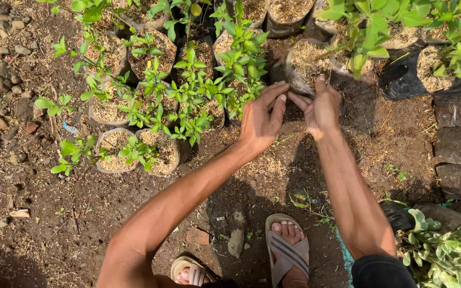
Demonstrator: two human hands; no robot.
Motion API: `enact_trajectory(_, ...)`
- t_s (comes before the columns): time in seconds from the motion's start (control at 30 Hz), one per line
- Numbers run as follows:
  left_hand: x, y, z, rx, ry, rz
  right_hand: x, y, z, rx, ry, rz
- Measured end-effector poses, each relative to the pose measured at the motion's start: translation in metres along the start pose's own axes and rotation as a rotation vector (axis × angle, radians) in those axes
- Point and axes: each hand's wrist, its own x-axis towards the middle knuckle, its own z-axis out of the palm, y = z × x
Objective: The person squats on bare soil among rows of young plants grown in plastic nursery bags and rearranges the bags one at a time, picking each up by hand and placing it into a tighter grouped arrangement on the ground.
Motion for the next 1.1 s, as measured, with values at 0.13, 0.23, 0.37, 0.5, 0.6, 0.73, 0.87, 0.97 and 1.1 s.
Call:
enact_trajectory(0.13, 0.065, -0.005, 0.048, -0.251, 0.137, -0.043, -0.031, -0.010, -0.034, -0.059, 0.126, 0.056)
enact_trajectory(0.23, 0.126, -0.010, 0.083, -0.494, 0.208, -0.252, -0.041, -0.014, -0.050, -0.096, 0.112, 0.033)
enact_trajectory(0.37, 0.197, -0.021, 0.111, -0.747, 0.302, -0.644, -0.037, -0.019, -0.067, -0.135, 0.125, 0.053)
enact_trajectory(0.5, 0.234, -0.037, 0.118, -0.829, 0.326, -0.701, -0.023, -0.024, -0.076, -0.154, 0.126, 0.048)
enact_trajectory(0.6, 0.249, -0.049, 0.116, -0.645, 0.356, -0.732, -0.011, -0.025, -0.074, -0.137, 0.125, 0.056)
enact_trajectory(0.73, 0.254, -0.052, 0.119, -0.641, 0.434, -0.720, -0.001, -0.020, -0.065, -0.177, 0.130, 0.039)
enact_trajectory(0.87, 0.239, -0.046, 0.105, -0.626, 0.371, -0.699, 0.003, -0.018, -0.056, -0.276, 0.046, 0.052)
enact_trajectory(0.97, 0.211, -0.024, 0.080, -0.540, 0.288, -0.557, 0.015, -0.022, -0.046, -0.262, 0.092, 0.045)
enact_trajectory(1.1, 0.130, 0.024, 0.045, -0.119, 0.245, -0.010, 0.045, -0.026, -0.020, -0.322, 0.057, 0.046)
